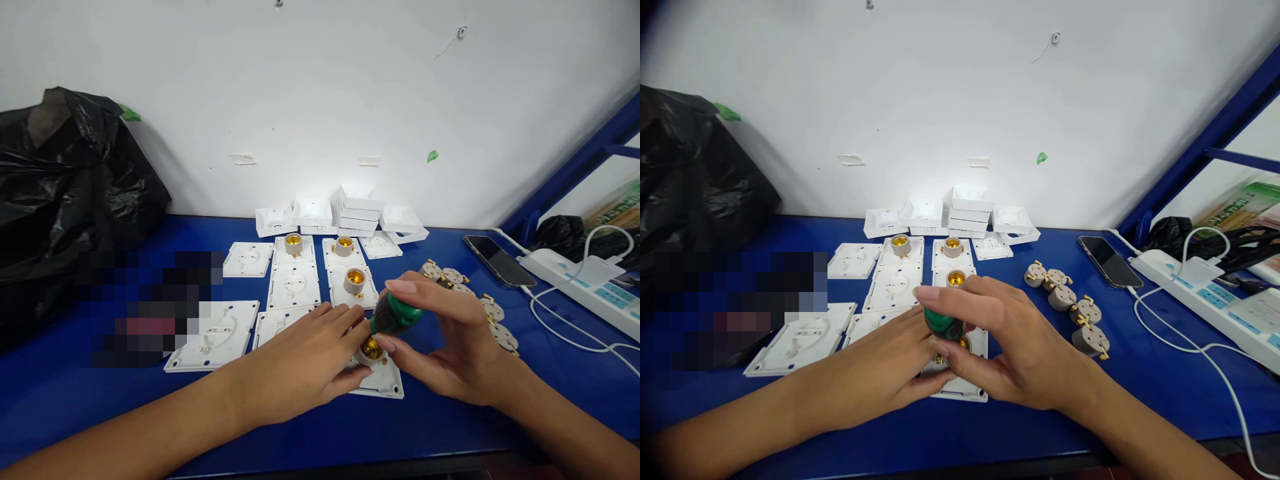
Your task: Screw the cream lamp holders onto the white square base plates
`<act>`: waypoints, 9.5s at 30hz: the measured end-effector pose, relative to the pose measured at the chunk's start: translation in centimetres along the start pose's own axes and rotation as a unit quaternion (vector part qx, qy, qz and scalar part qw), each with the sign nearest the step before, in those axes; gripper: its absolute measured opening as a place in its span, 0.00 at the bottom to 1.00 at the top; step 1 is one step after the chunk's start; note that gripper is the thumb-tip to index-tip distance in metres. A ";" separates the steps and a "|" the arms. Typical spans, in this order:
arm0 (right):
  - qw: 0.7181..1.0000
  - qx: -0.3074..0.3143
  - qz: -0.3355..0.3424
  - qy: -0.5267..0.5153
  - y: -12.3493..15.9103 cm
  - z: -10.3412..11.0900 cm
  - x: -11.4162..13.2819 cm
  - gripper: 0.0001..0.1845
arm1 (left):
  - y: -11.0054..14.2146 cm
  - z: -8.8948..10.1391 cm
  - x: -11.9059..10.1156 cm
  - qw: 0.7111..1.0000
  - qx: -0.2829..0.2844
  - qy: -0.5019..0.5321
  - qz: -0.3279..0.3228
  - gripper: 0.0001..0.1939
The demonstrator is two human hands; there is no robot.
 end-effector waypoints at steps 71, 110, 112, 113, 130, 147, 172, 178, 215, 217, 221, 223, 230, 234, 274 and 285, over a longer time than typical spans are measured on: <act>1.000 -0.009 -0.014 0.027 0.0 0.0 0.0 0.43 | 0.1 0.2 -0.3 1.000 -0.008 -0.004 -0.009 0.04; 0.999 0.037 -0.018 0.012 0.4 -0.3 0.2 0.43 | -0.1 -0.1 0.0 0.999 0.029 0.019 0.016 0.09; 0.999 0.039 -0.018 0.010 0.4 -0.3 0.2 0.44 | -0.1 -0.1 0.0 0.999 0.027 0.020 0.017 0.08; 0.999 0.040 -0.019 0.010 0.3 -0.3 0.2 0.44 | -0.1 -0.1 0.0 0.999 0.026 0.020 0.017 0.08; 0.998 0.048 -0.025 0.015 0.3 -0.3 0.2 0.43 | -0.1 -0.1 0.3 0.999 -0.002 0.044 0.003 0.13; 0.997 0.060 -0.029 0.027 0.2 -0.4 0.1 0.43 | 0.1 0.0 0.5 0.997 -0.012 0.073 0.007 0.14; 0.995 0.084 -0.050 0.011 0.1 -0.7 0.1 0.44 | 0.1 0.0 0.4 0.998 0.004 0.064 0.006 0.17; 0.995 0.081 -0.047 0.010 0.1 -0.7 0.1 0.44 | 0.1 0.2 0.4 0.997 -0.007 0.074 0.006 0.18; 0.997 0.063 -0.042 0.009 0.1 -0.7 -0.2 0.44 | -0.1 0.1 0.0 0.998 0.034 0.047 0.016 0.04; 0.997 0.060 -0.040 0.009 0.1 -0.6 -0.1 0.44 | -0.1 0.1 0.0 0.998 0.030 0.047 0.013 0.04; 0.997 0.066 -0.041 0.010 0.1 -0.7 0.0 0.45 | -0.1 0.1 0.0 0.999 0.027 0.036 0.011 0.05; 0.997 0.068 -0.043 0.010 0.1 -0.7 0.0 0.45 | -0.1 0.1 0.0 0.999 0.029 0.030 0.013 0.05; 0.997 0.063 -0.038 0.010 0.1 -0.7 0.0 0.46 | -0.1 0.0 0.0 0.999 0.034 0.030 0.012 0.05; 0.997 0.065 -0.040 0.007 0.0 -0.7 0.0 0.46 | 0.0 0.0 0.1 0.999 0.029 0.040 0.011 0.04; 0.997 0.066 -0.038 0.015 -0.1 -0.8 0.0 0.44 | 0.1 0.1 -0.1 1.000 0.013 0.024 0.007 0.14; 0.997 0.064 -0.035 0.014 -0.2 -0.7 0.2 0.45 | 0.1 0.0 0.0 1.000 0.024 0.020 0.001 0.13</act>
Point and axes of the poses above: each hand's wrist, its own y-axis away from the middle knuckle, its own z-axis out of the back of the hand, x = y × z, the point moved 8 cm from there along -y, towards the middle knuckle, and after that the axes turned 3 degrees about y, right-handed, at the moved point
